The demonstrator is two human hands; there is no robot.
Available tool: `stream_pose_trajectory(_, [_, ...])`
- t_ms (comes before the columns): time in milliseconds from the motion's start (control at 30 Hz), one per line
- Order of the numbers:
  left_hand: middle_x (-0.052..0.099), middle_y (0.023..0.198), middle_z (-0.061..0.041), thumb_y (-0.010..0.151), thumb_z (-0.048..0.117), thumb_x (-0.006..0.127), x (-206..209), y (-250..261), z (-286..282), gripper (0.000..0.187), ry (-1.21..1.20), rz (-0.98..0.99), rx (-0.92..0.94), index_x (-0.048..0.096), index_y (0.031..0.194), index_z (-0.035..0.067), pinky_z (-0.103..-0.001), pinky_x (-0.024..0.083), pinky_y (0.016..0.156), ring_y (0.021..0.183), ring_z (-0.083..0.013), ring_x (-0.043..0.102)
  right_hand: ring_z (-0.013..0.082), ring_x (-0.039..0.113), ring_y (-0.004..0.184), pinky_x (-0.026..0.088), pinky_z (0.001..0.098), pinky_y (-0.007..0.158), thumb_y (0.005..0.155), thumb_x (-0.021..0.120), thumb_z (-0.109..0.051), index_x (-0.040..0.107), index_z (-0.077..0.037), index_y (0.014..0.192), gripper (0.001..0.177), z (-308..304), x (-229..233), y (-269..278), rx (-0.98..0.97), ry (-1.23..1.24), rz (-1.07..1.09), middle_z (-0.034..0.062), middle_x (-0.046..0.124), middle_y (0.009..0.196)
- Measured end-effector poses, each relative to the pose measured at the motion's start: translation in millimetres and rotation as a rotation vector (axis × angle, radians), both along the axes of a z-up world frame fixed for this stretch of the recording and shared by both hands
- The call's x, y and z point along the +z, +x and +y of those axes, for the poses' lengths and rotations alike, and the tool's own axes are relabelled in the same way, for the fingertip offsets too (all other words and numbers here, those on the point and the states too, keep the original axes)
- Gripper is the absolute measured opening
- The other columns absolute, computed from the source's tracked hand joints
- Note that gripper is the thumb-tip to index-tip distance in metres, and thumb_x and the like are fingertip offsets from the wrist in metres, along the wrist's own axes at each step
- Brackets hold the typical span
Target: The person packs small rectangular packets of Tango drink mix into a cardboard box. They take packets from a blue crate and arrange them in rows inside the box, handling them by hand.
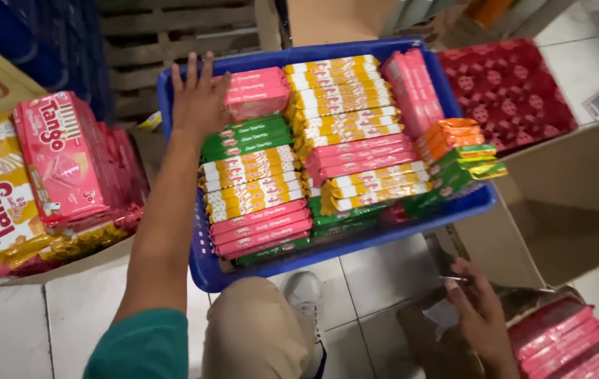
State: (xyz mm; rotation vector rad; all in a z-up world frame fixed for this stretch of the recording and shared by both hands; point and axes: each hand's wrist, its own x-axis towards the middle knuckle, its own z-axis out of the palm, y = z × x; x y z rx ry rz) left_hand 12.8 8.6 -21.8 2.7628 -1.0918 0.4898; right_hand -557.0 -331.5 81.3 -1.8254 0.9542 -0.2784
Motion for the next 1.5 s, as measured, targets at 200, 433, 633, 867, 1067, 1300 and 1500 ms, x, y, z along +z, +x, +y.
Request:
stream_pose_trajectory(200, [0.006,0.174,-0.021,0.080,0.056,0.066,-20.0,-2.7,-15.8,0.095,0.083,0.151,0.187,0.035,0.161,0.017,-0.075,0.001,0.117,0.157,-0.0469,-0.004,0.0144,0.067,0.108,0.052,0.0281,0.096,0.094,0.065,-0.011,0.061,-0.013,0.142,0.048,19.1,71.2,-11.4,0.030,-0.030,0.079,0.0034,0.065,0.134])
stream_pose_trajectory(433, [0.040,0.161,-0.024,0.082,0.056,0.076,86.8,-173.1,-135.1,0.076,0.089,0.266,-0.160,0.063,0.146,0.019,-0.071,0.031,0.111,0.147,-0.0525,0.038,0.0396,0.071,0.110,0.056,0.0545,0.093,0.090,0.073,-0.002,0.063,-0.003,0.134,0.045,-21.7,89.1,-77.2,0.171,-0.247,0.015,0.0249,0.072,0.118])
stream_pose_trajectory(633, [0.024,0.166,-0.028,0.086,0.040,0.074,219.5,-411.8,-189.1,0.071,0.065,0.248,-0.888,0.058,0.147,0.007,-0.066,0.037,0.112,0.148,-0.0599,0.023,0.0348,0.066,0.123,0.053,0.0435,0.102,0.093,0.074,-0.019,0.062,-0.023,0.140,0.049,-82.3,131.9,-137.1,0.074,-0.328,0.278,0.0108,0.071,0.130])
stream_pose_trajectory(867, [0.054,0.145,-0.020,0.077,0.035,0.082,171.5,-527.5,-218.9,0.060,-0.078,0.247,-1.229,0.068,0.129,0.009,-0.058,0.050,0.098,0.141,-0.0552,0.042,0.0390,0.057,0.131,0.042,0.0537,0.110,0.094,0.069,-0.058,0.050,-0.037,0.150,0.063,-166.7,28.6,-263.6,-0.292,-0.357,0.550,0.0148,0.062,0.139])
stream_pose_trajectory(1067, [0.064,0.136,-0.014,0.086,0.035,0.077,107.1,-557.9,-251.9,0.054,0.009,0.407,-1.269,0.064,0.133,0.013,-0.053,0.054,0.094,0.139,-0.0463,0.050,0.0554,0.045,0.138,0.032,0.0592,0.120,0.094,0.070,-0.048,0.045,-0.019,0.157,0.074,-167.3,-27.3,-273.3,-0.184,-0.391,0.455,0.0378,0.052,0.144])
stream_pose_trajectory(1300, [0.065,0.131,-0.010,0.083,0.038,0.077,80.1,-563.1,-262.8,0.050,0.132,0.341,-1.255,0.067,0.127,0.017,-0.050,0.056,0.089,0.131,-0.0408,0.058,0.0495,0.062,0.122,0.050,0.0542,0.104,0.089,0.066,-0.063,0.045,-0.051,0.147,0.063,-146.5,-49.4,-218.0,-0.423,-0.270,0.579,0.0311,0.054,0.125])
stream_pose_trajectory(1500, [0.067,0.127,-0.013,0.087,0.033,0.075,75.8,-555.6,-258.5,0.042,0.161,0.400,-1.255,0.069,0.123,0.014,-0.050,0.056,0.086,0.127,-0.0395,0.061,0.0518,0.066,0.113,0.053,0.0530,0.102,0.073,0.084,-0.049,0.034,-0.033,0.144,0.088,-134.3,-32.4,-208.7,-0.509,-0.207,0.482,0.0385,0.064,0.114])
